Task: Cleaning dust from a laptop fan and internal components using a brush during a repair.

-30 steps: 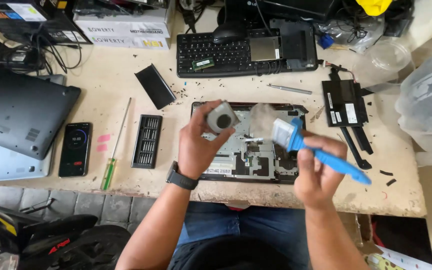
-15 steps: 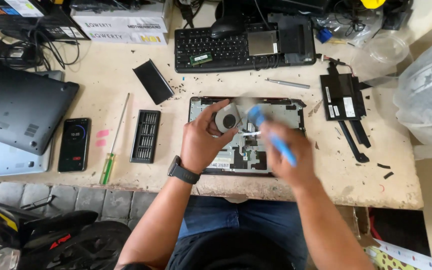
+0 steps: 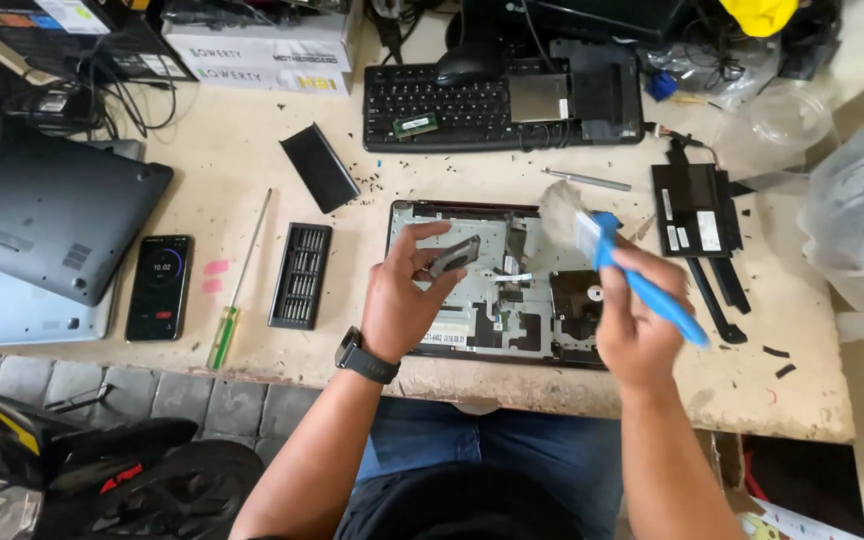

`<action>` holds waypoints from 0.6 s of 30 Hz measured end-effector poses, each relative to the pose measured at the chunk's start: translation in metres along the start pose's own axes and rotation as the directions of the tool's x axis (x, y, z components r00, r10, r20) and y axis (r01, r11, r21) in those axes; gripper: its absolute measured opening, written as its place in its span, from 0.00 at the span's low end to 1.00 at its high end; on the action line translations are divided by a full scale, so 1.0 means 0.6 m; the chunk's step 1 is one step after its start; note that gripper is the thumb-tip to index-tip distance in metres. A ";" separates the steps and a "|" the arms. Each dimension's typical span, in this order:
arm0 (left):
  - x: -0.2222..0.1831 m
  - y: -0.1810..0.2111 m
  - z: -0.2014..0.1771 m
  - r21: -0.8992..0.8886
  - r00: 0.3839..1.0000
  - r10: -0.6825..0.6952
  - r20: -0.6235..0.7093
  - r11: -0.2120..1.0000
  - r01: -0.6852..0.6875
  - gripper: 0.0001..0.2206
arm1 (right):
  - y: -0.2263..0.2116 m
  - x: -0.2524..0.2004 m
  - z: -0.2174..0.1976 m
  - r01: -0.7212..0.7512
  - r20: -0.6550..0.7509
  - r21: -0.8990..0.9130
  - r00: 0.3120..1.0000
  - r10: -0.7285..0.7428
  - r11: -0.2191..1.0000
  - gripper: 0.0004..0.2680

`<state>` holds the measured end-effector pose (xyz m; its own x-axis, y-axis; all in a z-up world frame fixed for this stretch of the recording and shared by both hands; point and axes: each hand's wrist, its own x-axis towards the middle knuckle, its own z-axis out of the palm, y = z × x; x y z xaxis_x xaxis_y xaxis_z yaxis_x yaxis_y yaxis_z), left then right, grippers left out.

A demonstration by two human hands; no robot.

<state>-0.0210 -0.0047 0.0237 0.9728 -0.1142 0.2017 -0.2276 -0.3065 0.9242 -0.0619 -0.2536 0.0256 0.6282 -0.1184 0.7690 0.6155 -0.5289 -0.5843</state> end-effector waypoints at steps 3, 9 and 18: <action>0.004 -0.025 0.009 0.056 0.994 0.038 -0.100 0.998 -0.033 0.12 | 0.059 -0.109 -0.009 -0.009 0.016 0.118 1.000 0.007 0.993 0.04; 0.003 -0.023 0.026 0.075 0.970 0.180 -0.161 0.983 -0.170 0.11 | 0.047 -0.047 0.017 0.210 0.152 -0.113 0.970 -0.192 0.971 0.11; -0.001 0.059 0.006 0.013 0.976 0.204 -0.076 0.979 -0.204 0.18 | -0.053 -0.028 0.007 -0.043 0.248 0.313 0.968 -0.038 0.949 0.04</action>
<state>-0.0297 -0.0191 0.0550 0.9064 -0.1026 0.4099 -0.4214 -0.2887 0.8597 -0.0899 -0.2313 0.0303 0.7026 0.1143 0.7024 0.7062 -0.2337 -0.6684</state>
